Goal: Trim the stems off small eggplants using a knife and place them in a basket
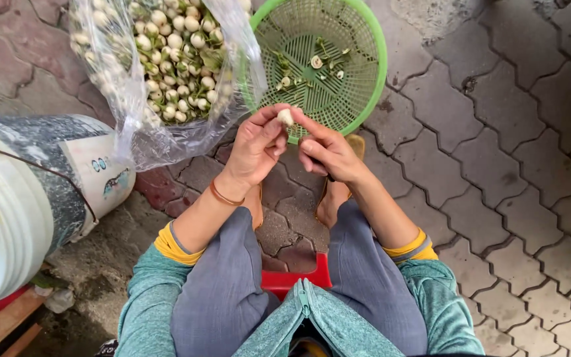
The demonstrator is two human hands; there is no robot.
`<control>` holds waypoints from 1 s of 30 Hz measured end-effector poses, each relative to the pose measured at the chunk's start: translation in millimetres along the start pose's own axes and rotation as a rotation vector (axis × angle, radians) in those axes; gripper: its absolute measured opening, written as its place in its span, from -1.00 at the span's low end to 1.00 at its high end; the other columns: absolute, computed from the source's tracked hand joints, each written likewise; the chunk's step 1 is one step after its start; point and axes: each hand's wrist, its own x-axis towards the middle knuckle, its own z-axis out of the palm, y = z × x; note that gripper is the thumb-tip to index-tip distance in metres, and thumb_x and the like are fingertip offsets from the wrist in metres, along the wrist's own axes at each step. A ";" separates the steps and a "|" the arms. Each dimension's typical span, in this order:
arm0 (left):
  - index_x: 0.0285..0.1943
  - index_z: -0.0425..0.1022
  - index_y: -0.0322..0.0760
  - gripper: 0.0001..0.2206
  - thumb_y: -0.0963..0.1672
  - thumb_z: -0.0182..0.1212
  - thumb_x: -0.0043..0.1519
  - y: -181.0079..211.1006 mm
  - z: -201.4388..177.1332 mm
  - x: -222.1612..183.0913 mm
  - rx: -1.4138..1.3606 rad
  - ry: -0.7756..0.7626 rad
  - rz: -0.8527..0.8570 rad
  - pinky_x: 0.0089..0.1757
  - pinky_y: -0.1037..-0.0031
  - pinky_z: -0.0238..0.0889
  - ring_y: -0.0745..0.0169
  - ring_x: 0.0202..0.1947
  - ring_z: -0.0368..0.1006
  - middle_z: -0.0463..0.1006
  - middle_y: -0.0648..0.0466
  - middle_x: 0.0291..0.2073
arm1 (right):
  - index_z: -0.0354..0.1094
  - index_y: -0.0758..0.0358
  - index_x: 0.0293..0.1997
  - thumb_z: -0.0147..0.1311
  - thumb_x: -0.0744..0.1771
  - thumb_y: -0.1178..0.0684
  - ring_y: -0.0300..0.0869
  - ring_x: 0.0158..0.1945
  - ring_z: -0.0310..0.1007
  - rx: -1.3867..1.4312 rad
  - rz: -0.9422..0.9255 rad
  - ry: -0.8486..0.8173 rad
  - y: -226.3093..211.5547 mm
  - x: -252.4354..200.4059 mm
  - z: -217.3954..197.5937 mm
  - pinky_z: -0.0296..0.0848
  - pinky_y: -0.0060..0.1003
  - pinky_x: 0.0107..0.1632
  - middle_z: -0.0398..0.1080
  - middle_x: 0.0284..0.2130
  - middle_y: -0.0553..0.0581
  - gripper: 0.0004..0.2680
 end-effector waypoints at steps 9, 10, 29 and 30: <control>0.23 0.42 -0.44 -0.73 -0.21 0.19 0.37 16.4 -15.3 -5.1 -0.042 0.091 -0.085 -0.45 0.58 0.49 0.17 -0.41 0.63 0.65 -0.17 -0.27 | 0.01 0.28 0.52 -0.18 0.46 0.14 -0.37 -0.79 0.11 0.161 0.104 0.114 30.1 2.9 -6.3 0.19 -0.53 -0.77 0.29 -0.62 0.24 -0.62; 0.29 0.30 -0.38 -0.69 -0.21 0.10 0.37 23.5 -14.0 -6.3 -0.099 0.010 -0.128 -0.40 0.43 0.57 -0.03 -0.30 0.64 0.55 -0.27 -0.06 | -0.01 0.24 0.54 -0.18 0.47 0.11 -0.38 -0.77 0.11 0.172 0.121 0.139 31.7 3.7 -7.6 0.19 -0.55 -0.75 0.29 -0.59 0.24 -0.62; -0.07 0.59 -0.31 -0.52 0.16 0.39 0.28 96.6 -191.1 88.4 2.395 0.415 0.236 -0.41 0.33 0.42 0.10 -0.29 0.46 0.48 -0.06 -0.15 | 0.10 0.31 0.45 -0.02 0.44 0.03 -0.35 -0.69 0.04 0.287 0.428 0.402 22.7 18.8 -0.5 0.06 -0.51 -0.64 0.35 -0.49 0.14 -0.62; -0.07 0.59 -0.31 -0.52 0.16 0.39 0.28 99.7 -181.8 86.8 2.389 0.408 0.237 -0.41 0.33 0.42 0.10 -0.29 0.46 0.48 -0.06 -0.15 | 0.10 0.31 0.45 -0.02 0.44 0.03 -0.35 -0.69 0.04 0.282 0.428 0.409 25.4 16.9 -1.2 0.06 -0.51 -0.64 0.35 -0.49 0.14 -0.62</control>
